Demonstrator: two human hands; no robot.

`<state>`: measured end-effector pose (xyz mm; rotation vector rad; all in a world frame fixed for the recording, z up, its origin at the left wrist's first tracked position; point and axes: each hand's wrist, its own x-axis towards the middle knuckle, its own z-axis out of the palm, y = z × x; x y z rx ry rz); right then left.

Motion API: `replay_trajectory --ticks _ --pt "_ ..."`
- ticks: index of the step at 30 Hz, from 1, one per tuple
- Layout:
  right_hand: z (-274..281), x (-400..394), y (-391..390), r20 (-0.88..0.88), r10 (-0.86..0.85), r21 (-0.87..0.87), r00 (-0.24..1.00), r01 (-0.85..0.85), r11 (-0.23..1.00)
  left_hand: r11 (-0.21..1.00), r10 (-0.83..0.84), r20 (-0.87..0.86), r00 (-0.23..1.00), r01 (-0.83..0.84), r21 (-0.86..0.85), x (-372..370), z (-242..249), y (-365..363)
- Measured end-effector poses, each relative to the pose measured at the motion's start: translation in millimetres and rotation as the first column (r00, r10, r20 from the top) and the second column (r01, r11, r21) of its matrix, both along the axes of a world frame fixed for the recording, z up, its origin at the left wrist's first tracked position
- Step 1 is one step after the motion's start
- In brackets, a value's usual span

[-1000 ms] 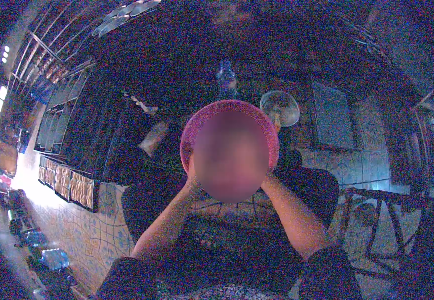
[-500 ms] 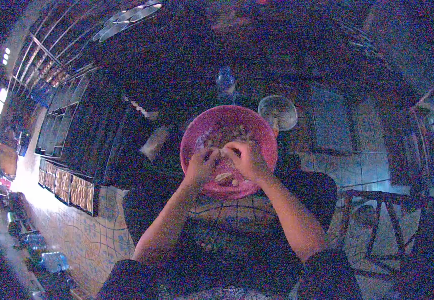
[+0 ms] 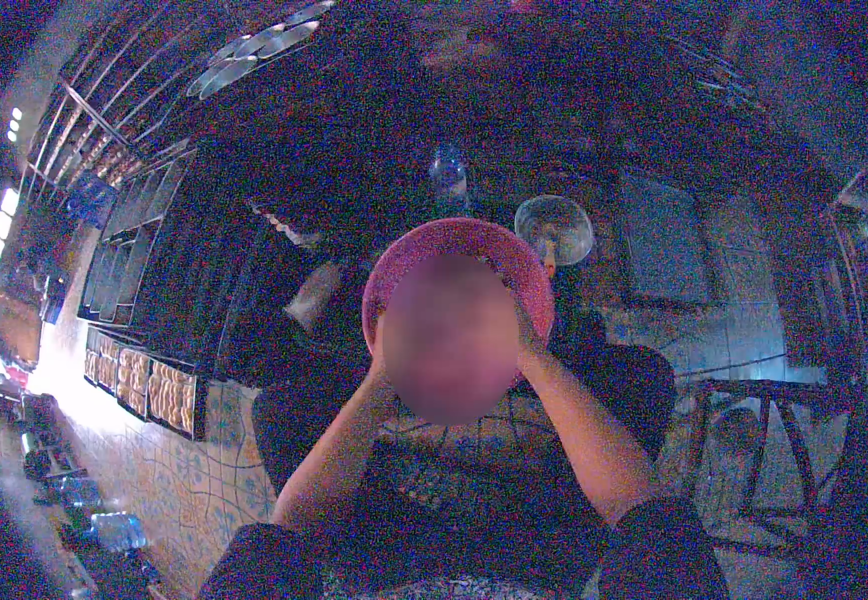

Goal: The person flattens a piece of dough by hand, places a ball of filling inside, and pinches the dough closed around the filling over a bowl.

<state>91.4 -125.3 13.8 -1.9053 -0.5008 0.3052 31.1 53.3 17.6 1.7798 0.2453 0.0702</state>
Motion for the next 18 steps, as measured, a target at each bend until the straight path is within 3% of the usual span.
replay_trajectory --ticks 4,6,9,11,14,18 --pt "-7 1 0 0.142 -0.101 -0.065 0.985 0.111 0.992 0.999 -0.019 -0.022 1.0 0.02 0.036 1 -21 3" --pt "13 -5 5 0.323 -0.061 0.093 0.945 0.032 0.995 0.996 -0.017 0.008 1.0 0.016 0.084 3 -34 5" --pt "7 -4 5 0.45 0.074 -0.011 0.89 -0.077 0.997 0.994 0.0 -0.049 0.999 0.006 0.105 3 -34 3" --pt "-1 -6 7 0.451 0.047 -0.061 0.891 -0.022 0.998 0.98 0.091 -0.191 0.977 -0.122 -0.157 0 -26 -2" --pt "6 -8 9 0.431 -0.011 -0.114 0.902 0.067 0.991 0.937 0.116 -0.192 0.975 -0.171 -0.305 -3 -8 -7" --pt "4 -8 8 0.44 -0.038 -0.079 0.897 0.081 0.994 0.967 -0.012 -0.299 0.954 -0.065 -0.248 0 -6 -2"
